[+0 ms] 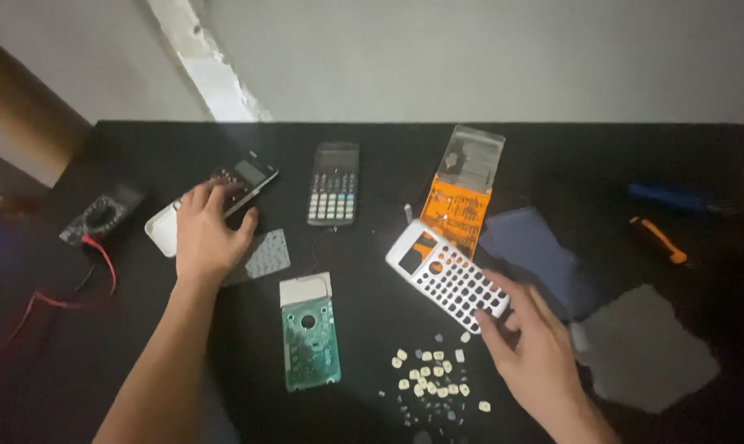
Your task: The person is reassembling a scientific calculator by placing buttons into the faceplate and using a screwdriver.
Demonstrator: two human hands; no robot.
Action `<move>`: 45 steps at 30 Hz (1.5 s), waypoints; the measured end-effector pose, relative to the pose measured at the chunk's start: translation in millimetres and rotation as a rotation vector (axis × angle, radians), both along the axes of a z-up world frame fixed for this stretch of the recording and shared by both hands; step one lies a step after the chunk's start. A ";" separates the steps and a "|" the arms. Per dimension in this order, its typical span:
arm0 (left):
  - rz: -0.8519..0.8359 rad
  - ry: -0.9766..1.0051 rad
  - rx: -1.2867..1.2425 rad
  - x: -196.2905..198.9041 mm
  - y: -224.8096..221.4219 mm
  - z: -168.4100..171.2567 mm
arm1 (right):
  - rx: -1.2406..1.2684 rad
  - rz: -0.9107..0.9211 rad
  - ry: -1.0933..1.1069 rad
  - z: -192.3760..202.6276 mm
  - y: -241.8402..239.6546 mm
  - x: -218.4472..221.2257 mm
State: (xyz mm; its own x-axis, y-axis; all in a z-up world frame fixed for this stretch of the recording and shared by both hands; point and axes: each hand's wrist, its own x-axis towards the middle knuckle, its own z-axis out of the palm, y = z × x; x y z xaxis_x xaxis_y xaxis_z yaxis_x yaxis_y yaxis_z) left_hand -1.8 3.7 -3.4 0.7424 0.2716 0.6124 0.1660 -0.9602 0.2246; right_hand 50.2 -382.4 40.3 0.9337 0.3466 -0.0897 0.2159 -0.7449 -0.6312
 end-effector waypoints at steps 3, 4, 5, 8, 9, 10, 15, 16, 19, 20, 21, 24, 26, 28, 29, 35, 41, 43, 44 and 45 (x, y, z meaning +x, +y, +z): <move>0.010 0.017 0.034 2.3 6.1 -1.1 | 0.013 0.014 0.009 5.0 3.2 0.7; 0.008 0.020 0.025 0.2 3.8 -3.0 | 0.003 0.013 0.012 3.4 2.5 -0.9; 0.003 0.009 0.010 -0.2 2.4 -2.4 | 0.035 0.025 -0.039 2.1 2.4 -1.9; -0.006 -0.007 -0.005 -4.3 0.3 -1.1 | 0.094 0.021 -0.102 2.3 2.4 -7.8; -0.007 -0.008 -0.008 -2.6 -0.2 0.7 | 0.121 0.006 -0.110 5.4 2.3 -7.8; -0.015 -0.017 -0.009 -1.8 0.3 0.6 | 0.119 -0.001 -0.119 5.7 -1.2 -8.6; 0.016 -0.026 -0.040 -9.2 -5.0 1.0 | 0.353 0.203 -0.539 9.2 -15.0 -27.8; 0.017 -0.022 -0.041 -7.9 -0.9 -2.6 | 0.352 0.204 -0.535 6.7 -18.8 -28.9; 0.027 -0.108 0.057 -8.1 2.6 -10.7 | 0.363 0.199 -0.634 0.3 -31.9 -33.3; 0.095 -0.077 0.057 -9.1 2.0 -8.2 | 0.333 0.194 -0.668 -0.1 -33.5 -33.3; 0.160 -0.051 0.051 -7.8 -0.5 -8.2 | 0.297 0.189 -0.708 -0.6 -36.8 -31.9; 0.301 0.052 -0.006 -8.8 -3.0 -8.5 | 0.271 0.151 -0.694 -6.3 -37.2 -27.3; 0.331 0.070 -0.043 -10.3 -5.4 -7.3 | 0.276 0.161 -0.708 -10.7 -37.8 -25.5; 0.354 0.089 -0.083 -6.5 -5.0 -3.6 | 0.276 0.165 -0.723 -11.5 -36.0 -22.9; 0.369 0.134 -0.126 -6.5 -5.2 -3.2 | 0.273 0.161 -0.676 -10.2 -35.5 -23.9; 0.407 0.169 -0.182 -7.8 -7.5 0.5 | 0.225 0.125 -0.618 -12.9 -36.4 -23.8; 0.433 0.200 -0.174 -6.5 -5.2 -0.2 | 0.186 0.083 -0.563 -17.7 -36.7 -18.9; 0.429 0.192 -0.165 -6.6 -3.8 0.0 | 0.190 0.069 -0.556 -16.7 -36.0 -19.9; 0.438 0.208 -0.172 -5.8 -2.7 0.7 | 0.164 0.038 -0.492 -15.5 -35.1 -19.9; 0.445 0.226 -0.183 -4.8 -3.4 -0.1 | 0.134 0.006 -0.427 -14.1 -36.0 -20.2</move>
